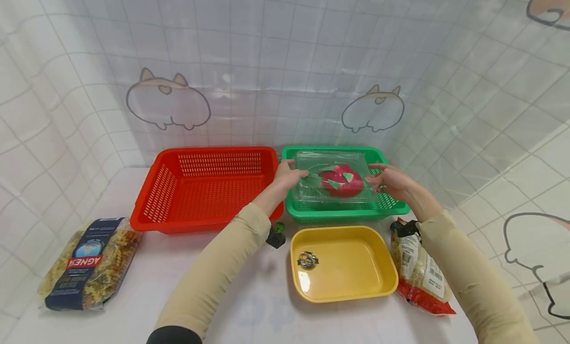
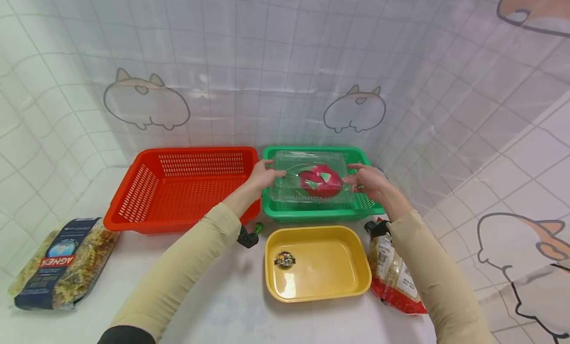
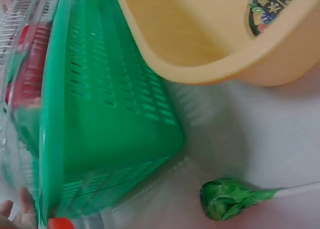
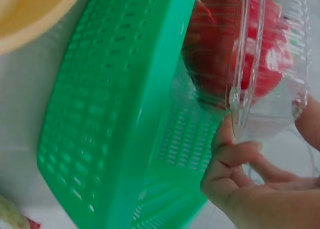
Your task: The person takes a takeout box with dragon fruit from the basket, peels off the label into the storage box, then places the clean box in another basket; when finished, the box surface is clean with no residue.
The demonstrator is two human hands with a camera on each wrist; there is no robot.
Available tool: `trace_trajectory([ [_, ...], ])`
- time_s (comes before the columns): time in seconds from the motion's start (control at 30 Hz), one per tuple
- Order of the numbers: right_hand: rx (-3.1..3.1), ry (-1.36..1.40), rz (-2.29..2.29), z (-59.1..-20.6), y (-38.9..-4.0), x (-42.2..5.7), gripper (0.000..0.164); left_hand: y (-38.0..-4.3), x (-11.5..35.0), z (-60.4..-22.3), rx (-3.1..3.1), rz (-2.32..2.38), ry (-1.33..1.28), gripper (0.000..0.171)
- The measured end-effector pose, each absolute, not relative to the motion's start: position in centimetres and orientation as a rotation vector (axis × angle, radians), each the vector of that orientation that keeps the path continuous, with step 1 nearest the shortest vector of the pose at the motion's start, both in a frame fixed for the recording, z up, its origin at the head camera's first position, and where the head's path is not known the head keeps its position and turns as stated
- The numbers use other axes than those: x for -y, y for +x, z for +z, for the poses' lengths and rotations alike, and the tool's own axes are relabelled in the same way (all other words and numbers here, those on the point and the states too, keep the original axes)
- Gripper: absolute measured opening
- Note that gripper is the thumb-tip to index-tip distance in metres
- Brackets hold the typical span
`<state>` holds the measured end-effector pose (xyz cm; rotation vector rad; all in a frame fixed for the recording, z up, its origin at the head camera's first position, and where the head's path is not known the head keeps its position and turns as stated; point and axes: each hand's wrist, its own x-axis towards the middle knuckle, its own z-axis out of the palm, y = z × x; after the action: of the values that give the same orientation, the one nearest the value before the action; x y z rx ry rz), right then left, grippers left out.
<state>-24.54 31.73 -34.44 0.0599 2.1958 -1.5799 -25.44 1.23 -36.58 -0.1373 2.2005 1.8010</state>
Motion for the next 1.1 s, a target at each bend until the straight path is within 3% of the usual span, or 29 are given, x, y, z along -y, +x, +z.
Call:
trace_trajectory([
  [0.3, -2.285, 0.021, -1.27, -34.5, -25.9, -32.8, 0.067, -27.0, -1.9, -35.5, -2.384, 1.251, 0.126, 0.064],
  [0.53, -2.294, 0.03, -1.049, -34.6, -26.5, -32.3, 0.061, -27.5, -2.5, -36.3, -2.357, 1.155, 0.139, 0.056],
  [0.77, -2.3, 0.057, -0.93, -34.6, -27.2, -31.6, 0.057, -28.0, -2.4, -36.3, -2.32, 1.083, 0.165, 0.076],
  [1.1, -2.308, 0.086, -0.84, -34.4, -28.1, -31.0, 0.055, -29.6, -2.5, -36.0, -2.176, 1.108, 0.048, 0.086],
])
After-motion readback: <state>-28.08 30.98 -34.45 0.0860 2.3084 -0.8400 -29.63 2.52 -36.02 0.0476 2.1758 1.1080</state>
